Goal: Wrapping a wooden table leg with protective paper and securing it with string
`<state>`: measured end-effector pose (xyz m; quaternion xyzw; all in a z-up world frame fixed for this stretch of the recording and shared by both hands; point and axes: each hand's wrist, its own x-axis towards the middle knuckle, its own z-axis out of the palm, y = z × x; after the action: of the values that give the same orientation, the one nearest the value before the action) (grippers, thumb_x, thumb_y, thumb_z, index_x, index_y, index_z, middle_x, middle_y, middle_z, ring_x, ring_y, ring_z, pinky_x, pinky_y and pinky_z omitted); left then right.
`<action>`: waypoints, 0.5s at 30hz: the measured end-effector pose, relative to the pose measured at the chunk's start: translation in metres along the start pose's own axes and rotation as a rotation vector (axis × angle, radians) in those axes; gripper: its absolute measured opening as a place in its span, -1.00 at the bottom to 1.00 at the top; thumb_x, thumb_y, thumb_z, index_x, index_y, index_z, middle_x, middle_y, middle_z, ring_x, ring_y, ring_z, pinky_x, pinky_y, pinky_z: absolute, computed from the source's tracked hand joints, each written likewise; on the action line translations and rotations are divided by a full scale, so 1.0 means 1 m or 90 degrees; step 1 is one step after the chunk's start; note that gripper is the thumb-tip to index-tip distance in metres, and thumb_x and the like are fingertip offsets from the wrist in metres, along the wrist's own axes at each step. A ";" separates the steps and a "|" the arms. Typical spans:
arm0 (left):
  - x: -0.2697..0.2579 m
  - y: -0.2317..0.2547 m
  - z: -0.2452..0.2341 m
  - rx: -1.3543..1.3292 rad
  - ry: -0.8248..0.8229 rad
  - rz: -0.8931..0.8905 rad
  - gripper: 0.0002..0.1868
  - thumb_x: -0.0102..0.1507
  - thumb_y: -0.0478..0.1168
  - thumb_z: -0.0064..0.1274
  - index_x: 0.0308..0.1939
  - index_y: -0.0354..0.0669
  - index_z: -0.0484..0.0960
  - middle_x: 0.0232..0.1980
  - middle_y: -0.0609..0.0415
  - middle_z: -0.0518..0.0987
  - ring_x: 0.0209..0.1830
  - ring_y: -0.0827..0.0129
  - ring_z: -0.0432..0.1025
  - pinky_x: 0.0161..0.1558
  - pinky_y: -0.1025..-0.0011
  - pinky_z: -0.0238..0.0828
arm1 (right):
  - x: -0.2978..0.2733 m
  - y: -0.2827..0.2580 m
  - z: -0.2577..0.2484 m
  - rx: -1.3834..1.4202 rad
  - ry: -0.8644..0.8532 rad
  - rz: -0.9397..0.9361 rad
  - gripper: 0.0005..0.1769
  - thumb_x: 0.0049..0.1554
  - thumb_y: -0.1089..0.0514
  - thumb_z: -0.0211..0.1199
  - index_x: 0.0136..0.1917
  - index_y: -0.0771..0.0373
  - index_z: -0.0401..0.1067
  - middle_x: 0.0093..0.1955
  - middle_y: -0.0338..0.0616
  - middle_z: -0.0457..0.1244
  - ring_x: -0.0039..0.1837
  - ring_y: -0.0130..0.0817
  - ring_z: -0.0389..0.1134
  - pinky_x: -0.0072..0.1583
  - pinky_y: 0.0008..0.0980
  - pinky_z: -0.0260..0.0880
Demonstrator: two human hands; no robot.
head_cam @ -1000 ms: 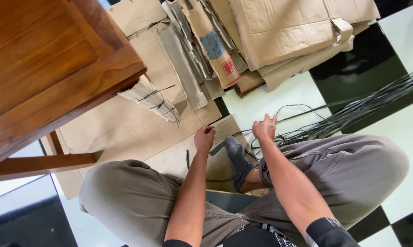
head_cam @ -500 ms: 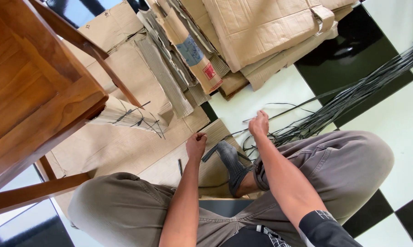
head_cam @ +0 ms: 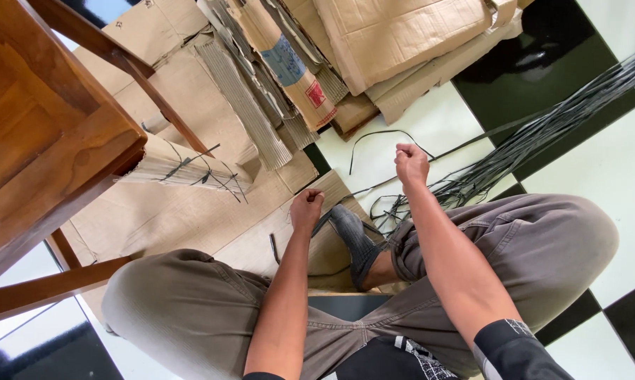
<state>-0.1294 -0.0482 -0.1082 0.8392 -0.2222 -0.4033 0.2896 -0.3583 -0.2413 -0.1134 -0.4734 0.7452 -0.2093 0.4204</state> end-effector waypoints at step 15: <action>0.004 -0.026 -0.019 -0.017 0.003 -0.037 -0.76 0.15 0.10 0.18 -0.16 0.29 0.77 -0.25 0.26 0.72 -0.07 0.25 0.61 0.10 0.22 0.48 | -0.054 -0.028 0.078 -0.126 -0.325 -0.172 -0.51 0.27 -0.02 0.08 0.45 -0.08 0.40 0.59 -0.28 0.12 0.42 -0.08 0.30 0.49 -0.02 0.22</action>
<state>-0.1085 -0.0255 -0.1181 0.8421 -0.1917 -0.4127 0.2894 -0.2683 -0.2000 -0.1135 -0.6442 0.5626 -0.0643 0.5141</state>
